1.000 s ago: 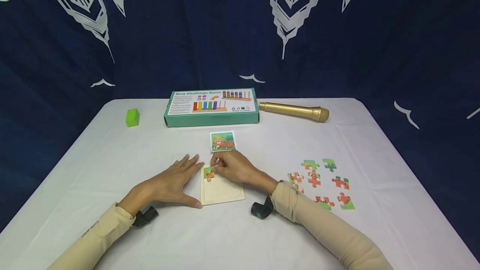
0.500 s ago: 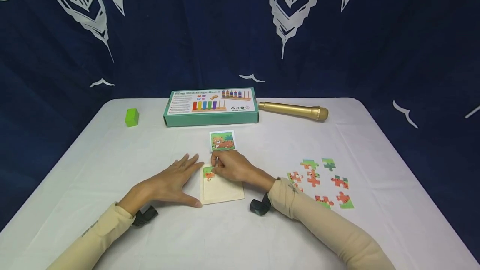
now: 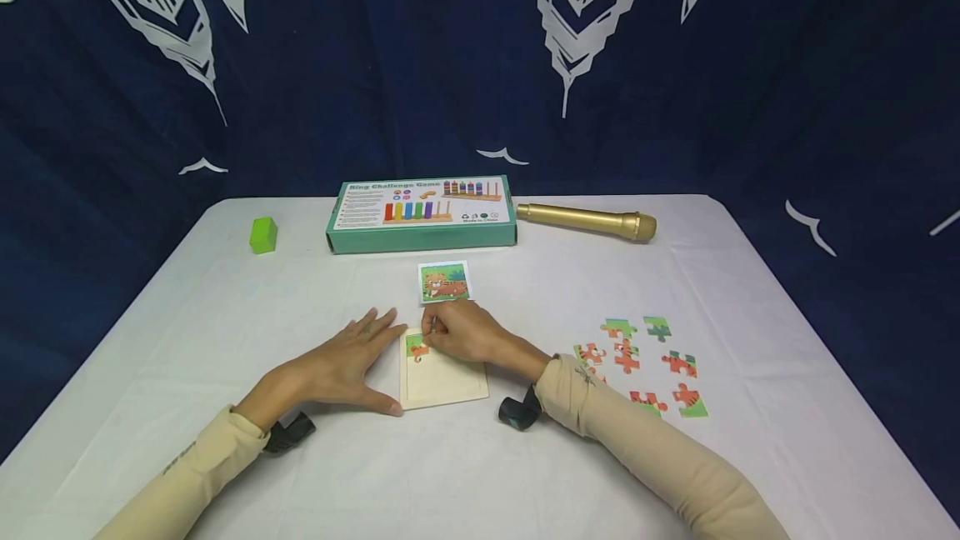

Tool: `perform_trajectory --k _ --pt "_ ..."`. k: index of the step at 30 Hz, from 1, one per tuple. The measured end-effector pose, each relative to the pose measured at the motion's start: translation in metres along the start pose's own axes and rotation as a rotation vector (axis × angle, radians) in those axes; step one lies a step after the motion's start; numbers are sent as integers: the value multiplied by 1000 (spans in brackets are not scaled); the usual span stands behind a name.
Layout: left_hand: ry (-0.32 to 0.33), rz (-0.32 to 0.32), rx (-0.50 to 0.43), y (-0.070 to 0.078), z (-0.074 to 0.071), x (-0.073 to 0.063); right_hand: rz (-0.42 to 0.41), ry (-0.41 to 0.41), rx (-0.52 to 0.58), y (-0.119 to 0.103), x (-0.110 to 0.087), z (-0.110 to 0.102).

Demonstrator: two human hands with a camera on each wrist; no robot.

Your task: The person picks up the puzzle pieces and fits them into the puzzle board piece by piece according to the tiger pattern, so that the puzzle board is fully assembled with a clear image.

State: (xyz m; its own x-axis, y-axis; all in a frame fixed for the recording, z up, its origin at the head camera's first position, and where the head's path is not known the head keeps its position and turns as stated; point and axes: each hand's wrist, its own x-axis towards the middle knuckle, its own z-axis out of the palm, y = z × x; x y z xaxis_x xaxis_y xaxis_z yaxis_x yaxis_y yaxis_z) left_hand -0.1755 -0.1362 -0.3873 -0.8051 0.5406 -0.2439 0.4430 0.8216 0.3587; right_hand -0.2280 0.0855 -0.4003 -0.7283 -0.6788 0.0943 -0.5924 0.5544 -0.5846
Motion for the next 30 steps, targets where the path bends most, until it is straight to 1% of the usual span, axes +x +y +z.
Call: perform_trajectory --k 6,11,16,22,30 --pt "-4 -6 2 0 0 0 -33 -14 14 -1 -3 -7" --pt "0 -3 1 -1 1 1 -39 -42 34 -3 -7 -10" --pt "-1 -1 -1 -1 2 1 -39 -73 -8 -4 -6 -6" --pt "-2 7 2 -1 1 0 -28 -77 -67 -5 -2 -4" --pt "-1 11 10 -2 1 2 -19 -91 -61 -5 0 -6"
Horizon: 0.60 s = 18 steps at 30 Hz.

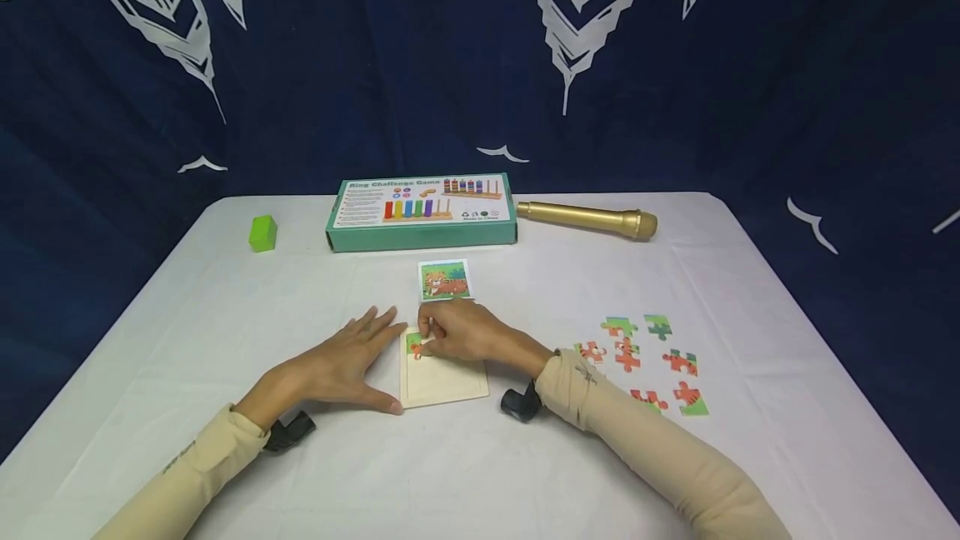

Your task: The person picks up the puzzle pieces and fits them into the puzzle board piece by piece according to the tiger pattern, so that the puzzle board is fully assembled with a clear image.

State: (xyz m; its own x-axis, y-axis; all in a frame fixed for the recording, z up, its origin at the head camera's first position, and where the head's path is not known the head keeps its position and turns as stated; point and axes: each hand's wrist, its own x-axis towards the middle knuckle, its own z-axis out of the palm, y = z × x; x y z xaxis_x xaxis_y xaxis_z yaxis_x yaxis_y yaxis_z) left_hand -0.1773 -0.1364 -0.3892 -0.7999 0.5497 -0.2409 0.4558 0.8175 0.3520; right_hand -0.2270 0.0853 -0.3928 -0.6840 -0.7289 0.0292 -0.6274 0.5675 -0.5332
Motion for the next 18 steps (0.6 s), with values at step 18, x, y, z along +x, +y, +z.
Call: perform_trajectory --k 18 --pt "13 -13 3 1 3 3 43 106 -168 27 -71 -64"
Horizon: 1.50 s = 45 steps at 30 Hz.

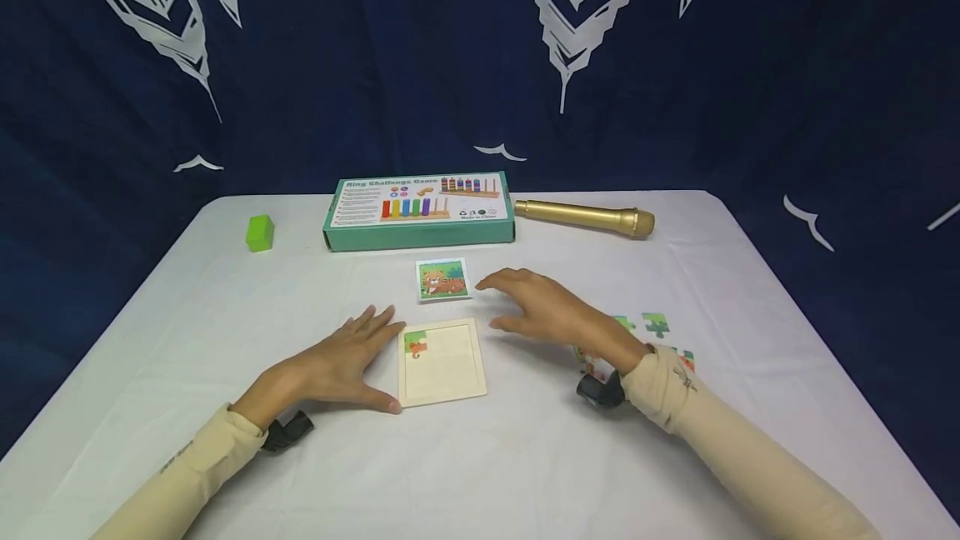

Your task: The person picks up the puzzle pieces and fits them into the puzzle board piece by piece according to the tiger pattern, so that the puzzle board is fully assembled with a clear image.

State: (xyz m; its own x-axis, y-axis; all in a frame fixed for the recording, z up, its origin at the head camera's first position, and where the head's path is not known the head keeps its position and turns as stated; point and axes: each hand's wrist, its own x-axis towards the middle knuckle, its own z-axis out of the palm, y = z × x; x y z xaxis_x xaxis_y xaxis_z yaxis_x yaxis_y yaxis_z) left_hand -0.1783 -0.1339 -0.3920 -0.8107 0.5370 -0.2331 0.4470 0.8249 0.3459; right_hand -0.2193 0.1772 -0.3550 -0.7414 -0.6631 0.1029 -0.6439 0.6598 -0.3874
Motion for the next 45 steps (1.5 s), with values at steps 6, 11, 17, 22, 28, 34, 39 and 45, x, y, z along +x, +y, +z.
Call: perform_trajectory --k 6,11,17,22,28,34,39,45 --pt "-3 2 -14 0 1 1 90 -13 -47 23 -29 -10" --pt "-9 0 -22 1 1 1 156 -19 -71 38 -51 -19" --pt "-12 -6 -24 1 3 1 222 -18 -103 53 -73 -30" --pt "-11 -10 -22 0 2 -1 299 -37 -107 66 -87 -36" --pt "-18 -8 -22 0 -1 -1 356 -68 -86 79 -98 -39" --pt "-18 -14 -8 0 -7 1 354 -85 -85 85 -102 -39" --pt "-6 -18 34 1 -11 2 354 -98 -93 87 -102 -38" --pt "1 -32 40 4 -13 2 339 -91 -112 87 -103 -38"
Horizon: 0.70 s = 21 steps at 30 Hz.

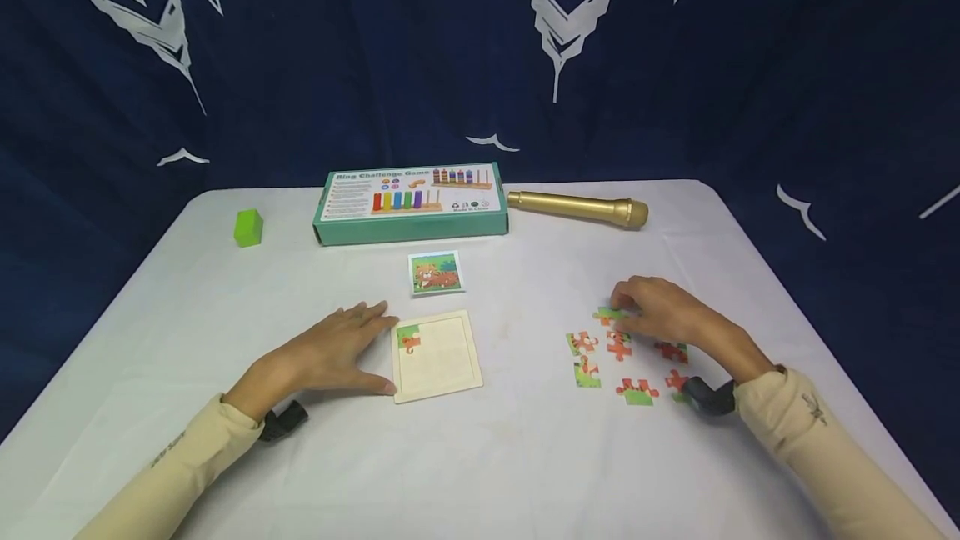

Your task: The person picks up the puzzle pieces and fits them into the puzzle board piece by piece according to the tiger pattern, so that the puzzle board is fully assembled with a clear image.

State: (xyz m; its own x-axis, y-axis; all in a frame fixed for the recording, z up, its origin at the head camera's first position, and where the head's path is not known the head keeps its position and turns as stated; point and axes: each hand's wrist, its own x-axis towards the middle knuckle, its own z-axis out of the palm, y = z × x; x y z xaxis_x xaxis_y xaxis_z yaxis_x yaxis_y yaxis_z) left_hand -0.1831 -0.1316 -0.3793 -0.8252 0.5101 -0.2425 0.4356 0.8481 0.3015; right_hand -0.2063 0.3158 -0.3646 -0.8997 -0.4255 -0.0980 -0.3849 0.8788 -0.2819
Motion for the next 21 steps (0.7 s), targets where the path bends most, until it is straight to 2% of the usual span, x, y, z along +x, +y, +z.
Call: perform_trajectory --k 21 --pt "-5 1 -44 0 5 1 26 -17 -14 -2 5 3"
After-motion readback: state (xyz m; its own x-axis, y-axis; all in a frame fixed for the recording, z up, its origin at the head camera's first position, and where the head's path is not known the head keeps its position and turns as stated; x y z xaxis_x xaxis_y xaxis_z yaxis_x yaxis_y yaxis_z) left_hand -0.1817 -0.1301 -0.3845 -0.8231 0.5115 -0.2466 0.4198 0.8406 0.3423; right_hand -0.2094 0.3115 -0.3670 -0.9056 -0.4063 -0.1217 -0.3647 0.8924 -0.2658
